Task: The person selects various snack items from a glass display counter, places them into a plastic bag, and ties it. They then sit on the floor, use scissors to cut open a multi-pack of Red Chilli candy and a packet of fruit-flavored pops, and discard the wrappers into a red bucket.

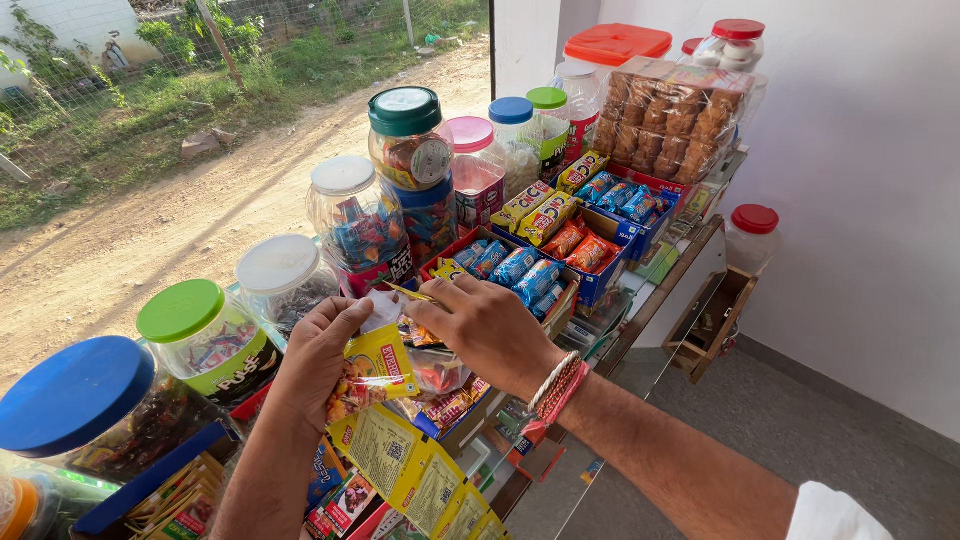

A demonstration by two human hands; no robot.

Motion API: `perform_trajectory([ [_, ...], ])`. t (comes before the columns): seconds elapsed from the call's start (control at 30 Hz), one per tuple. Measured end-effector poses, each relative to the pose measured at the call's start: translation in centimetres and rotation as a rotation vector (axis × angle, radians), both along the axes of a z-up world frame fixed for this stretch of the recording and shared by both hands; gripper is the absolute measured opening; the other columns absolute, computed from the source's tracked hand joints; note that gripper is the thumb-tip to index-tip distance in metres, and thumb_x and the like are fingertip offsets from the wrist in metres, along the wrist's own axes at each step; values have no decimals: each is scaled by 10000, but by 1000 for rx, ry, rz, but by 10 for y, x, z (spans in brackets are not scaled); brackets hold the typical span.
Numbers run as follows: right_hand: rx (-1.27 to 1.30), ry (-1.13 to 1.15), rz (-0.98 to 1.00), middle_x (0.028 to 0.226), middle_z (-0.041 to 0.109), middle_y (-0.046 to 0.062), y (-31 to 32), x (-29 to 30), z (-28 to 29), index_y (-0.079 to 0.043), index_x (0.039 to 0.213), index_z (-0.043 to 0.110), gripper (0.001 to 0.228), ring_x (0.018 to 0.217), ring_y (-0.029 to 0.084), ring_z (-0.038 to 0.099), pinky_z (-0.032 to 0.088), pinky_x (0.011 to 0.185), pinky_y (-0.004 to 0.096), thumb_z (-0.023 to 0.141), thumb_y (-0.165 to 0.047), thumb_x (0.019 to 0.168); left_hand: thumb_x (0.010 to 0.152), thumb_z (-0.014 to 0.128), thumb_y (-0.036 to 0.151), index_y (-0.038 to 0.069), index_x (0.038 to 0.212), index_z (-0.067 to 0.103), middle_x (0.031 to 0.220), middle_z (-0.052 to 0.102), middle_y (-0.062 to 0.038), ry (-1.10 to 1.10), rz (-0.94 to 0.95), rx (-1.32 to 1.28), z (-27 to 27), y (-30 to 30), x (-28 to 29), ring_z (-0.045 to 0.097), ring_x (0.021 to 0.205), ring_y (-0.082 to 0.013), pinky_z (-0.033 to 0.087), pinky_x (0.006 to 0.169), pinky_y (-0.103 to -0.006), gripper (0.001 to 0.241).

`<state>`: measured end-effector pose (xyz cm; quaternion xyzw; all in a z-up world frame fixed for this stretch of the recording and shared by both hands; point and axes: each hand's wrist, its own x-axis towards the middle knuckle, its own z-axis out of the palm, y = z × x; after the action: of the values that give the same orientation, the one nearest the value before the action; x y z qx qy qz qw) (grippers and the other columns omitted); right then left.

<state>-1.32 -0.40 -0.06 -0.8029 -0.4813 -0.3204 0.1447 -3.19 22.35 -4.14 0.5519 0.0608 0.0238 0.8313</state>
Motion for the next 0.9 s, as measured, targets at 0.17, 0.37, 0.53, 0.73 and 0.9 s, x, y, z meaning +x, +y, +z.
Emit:
perform_trajectory([
  [0.17,-168,65,-13,894,679,83,5,13,7,-113,1461,572,598,885,263,672,575,810,402,705,-98,878,947,703,246,36,994,618,840,675,-49,-5,4,2,0,1,2,658,656,-84,574,560,-259,231],
  [0.37,-194,24,-25,907,691,73,8,23,-2,-56,1087,619,203,958,255,674,572,867,386,686,-87,898,938,718,217,41,973,611,831,661,-39,-31,15,-37,0,4,0,649,646,-80,572,551,-262,209],
  [0.53,-224,62,26,976,719,79,17,29,-23,-67,984,655,153,1084,253,672,552,899,381,702,-159,872,922,720,222,43,965,621,821,663,-36,-10,-1,6,1,0,1,644,639,-79,570,549,-256,209],
  [0.73,-201,104,-63,1082,716,98,25,22,-29,-56,1072,673,362,1057,276,675,451,946,504,752,-314,831,949,731,226,47,939,606,802,627,-14,-29,5,34,0,2,0,620,637,-70,557,548,-248,218],
  [0.9,-209,289,-89,1146,723,74,4,13,-19,-78,1055,696,376,938,249,707,406,813,493,786,-340,802,936,716,225,36,948,608,809,655,-41,-4,6,-8,-1,1,-9,641,635,-82,568,542,-270,218],
])
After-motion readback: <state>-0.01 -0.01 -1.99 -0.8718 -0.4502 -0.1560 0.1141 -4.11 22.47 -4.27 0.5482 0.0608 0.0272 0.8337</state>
